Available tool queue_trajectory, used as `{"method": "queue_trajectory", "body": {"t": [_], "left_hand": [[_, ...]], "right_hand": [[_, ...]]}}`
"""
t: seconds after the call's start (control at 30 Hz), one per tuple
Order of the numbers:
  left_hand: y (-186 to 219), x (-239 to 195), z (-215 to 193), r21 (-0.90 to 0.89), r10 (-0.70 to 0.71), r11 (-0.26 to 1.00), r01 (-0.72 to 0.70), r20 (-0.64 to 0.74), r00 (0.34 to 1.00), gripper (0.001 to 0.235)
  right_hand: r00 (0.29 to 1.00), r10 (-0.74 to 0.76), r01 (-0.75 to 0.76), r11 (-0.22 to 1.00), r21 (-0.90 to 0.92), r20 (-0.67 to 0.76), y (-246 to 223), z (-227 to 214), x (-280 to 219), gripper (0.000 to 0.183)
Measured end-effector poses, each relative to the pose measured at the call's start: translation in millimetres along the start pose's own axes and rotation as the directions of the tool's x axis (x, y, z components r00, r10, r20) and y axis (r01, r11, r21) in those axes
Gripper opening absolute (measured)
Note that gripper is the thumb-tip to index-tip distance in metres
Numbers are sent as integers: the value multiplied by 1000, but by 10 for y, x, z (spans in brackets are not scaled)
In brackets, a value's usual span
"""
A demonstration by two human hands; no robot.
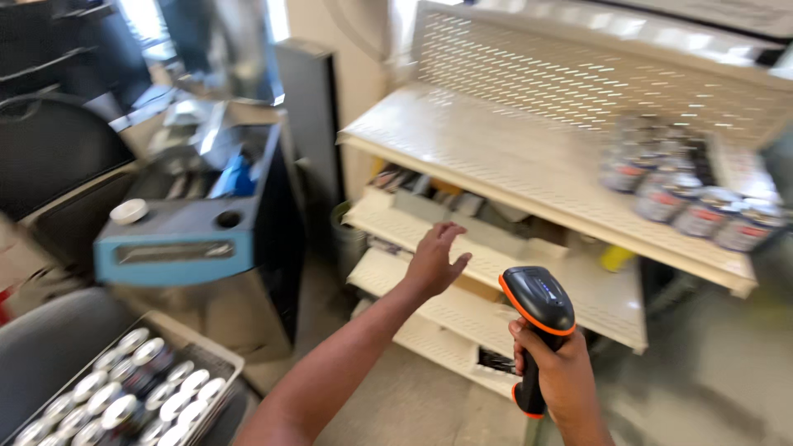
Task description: The person scans individual cans with a handheld scanner and places them into a wire basket.
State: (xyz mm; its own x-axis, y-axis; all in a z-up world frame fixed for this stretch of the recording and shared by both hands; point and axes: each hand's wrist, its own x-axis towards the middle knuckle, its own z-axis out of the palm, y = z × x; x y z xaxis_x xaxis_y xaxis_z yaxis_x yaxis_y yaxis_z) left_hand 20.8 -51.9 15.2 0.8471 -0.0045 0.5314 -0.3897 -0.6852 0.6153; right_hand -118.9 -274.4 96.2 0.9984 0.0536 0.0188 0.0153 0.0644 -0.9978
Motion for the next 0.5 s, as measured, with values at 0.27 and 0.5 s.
{"method": "queue_trajectory", "body": {"t": [0.27, 0.5], "left_hand": [[926, 1135, 1250, -119, 204, 975, -186, 164, 965, 52], [1079, 2227, 2201, -160, 133, 982, -103, 192, 972, 53]], "right_hand": [[976, 12, 1, 998, 59, -216, -167, -936, 184, 8], [945, -24, 27, 1000, 6, -327, -220, -1366, 694, 9]]}}
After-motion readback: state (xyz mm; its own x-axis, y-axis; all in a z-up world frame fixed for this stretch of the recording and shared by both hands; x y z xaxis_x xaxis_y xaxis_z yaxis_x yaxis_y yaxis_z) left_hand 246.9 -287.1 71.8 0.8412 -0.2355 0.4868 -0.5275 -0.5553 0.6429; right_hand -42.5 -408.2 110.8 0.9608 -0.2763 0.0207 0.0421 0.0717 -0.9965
